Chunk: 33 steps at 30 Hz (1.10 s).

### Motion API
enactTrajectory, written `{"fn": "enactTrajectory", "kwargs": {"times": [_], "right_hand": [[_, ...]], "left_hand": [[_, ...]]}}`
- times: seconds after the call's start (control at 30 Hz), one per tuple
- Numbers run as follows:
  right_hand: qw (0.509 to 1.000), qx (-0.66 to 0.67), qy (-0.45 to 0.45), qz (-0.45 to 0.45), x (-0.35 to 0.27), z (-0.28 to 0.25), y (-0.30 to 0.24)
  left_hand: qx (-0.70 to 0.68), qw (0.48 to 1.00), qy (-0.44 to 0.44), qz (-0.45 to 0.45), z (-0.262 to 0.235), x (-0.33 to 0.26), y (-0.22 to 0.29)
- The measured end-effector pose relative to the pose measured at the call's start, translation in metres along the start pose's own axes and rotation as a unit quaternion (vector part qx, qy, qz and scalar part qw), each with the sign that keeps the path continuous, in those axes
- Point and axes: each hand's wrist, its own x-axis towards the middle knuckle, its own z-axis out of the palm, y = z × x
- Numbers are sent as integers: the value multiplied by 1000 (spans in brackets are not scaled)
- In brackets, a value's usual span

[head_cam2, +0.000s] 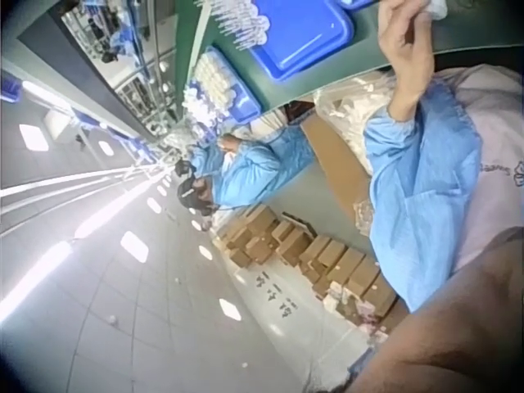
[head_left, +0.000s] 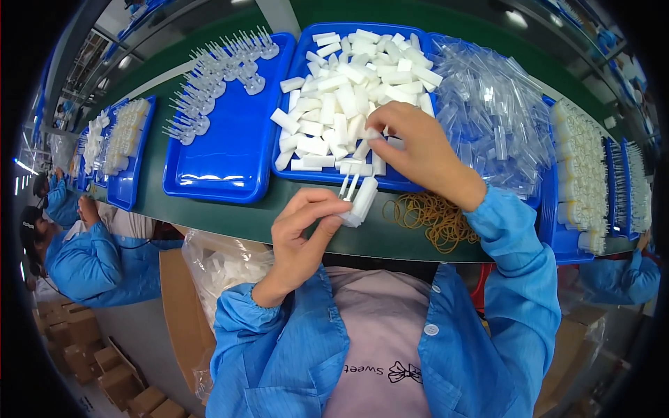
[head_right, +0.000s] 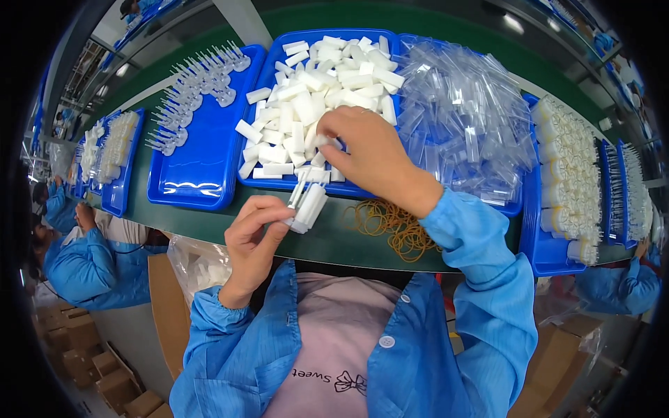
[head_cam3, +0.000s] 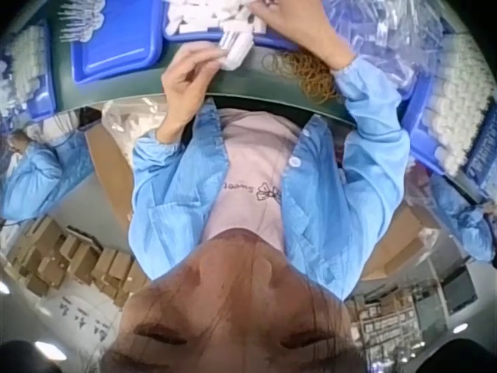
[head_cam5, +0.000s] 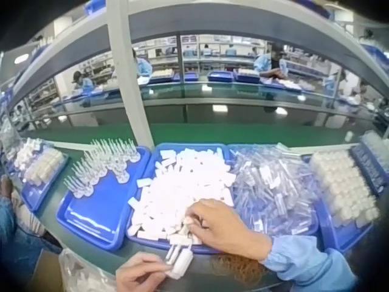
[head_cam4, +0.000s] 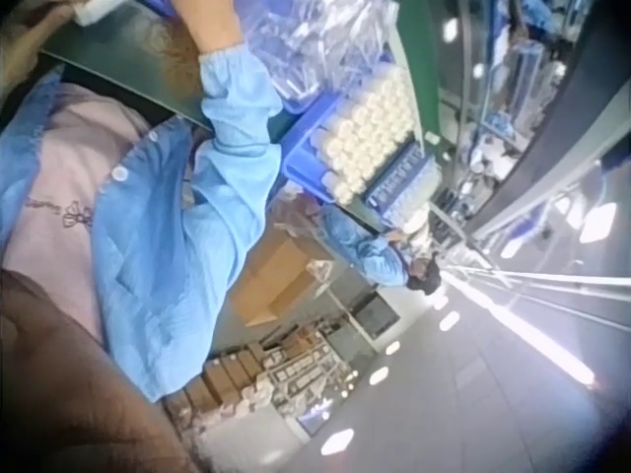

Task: The person assembles multi-piece units by sliding white foam cylinders onto the prongs of plastic bases, fitting clear plastic sleeves over the cylinders, securing each assembled bundle with a rubber band, and placing the completed unit onto a tray.

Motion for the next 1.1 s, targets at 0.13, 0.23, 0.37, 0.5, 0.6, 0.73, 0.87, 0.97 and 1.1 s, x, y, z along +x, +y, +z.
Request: {"fn": "enactTrajectory", "kwargs": {"times": [0.13, 0.23, 0.37, 0.5, 0.6, 0.73, 0.87, 0.97, 1.1], "right_hand": [[870, 437, 5, 229, -1, -15, -12], [820, 492, 4, 292, -1, -17, -21], [800, 521, -14, 296, -5, -14, -23], [816, 509, -39, 272, -6, -14, -32], [828, 495, -63, 255, -3, -24, -26], [828, 496, -84, 245, -7, -36, -21], [814, 515, -100, 249, -13, -35, -30], [811, 516, -126, 248, -22, -27, -49], [833, 490, -120, 230, -25, -29, -55]], "left_hand": [[12, 999, 6, 36, 2, 2, 4], [35, 998, 2, 61, 5, 4, 10], [49, 996, -8, 74, 7, 7, 13], [67, 994, -8, 89, 6, 9, 12], [95, 988, -27, 121, 3, 8, 14], [95, 984, -46, 146, 0, 11, 11], [63, 985, -50, 153, 2, 11, 8], [39, 991, -20, 126, 5, 10, 9], [-65, 991, 77, 89, 16, 7, 13]]}}
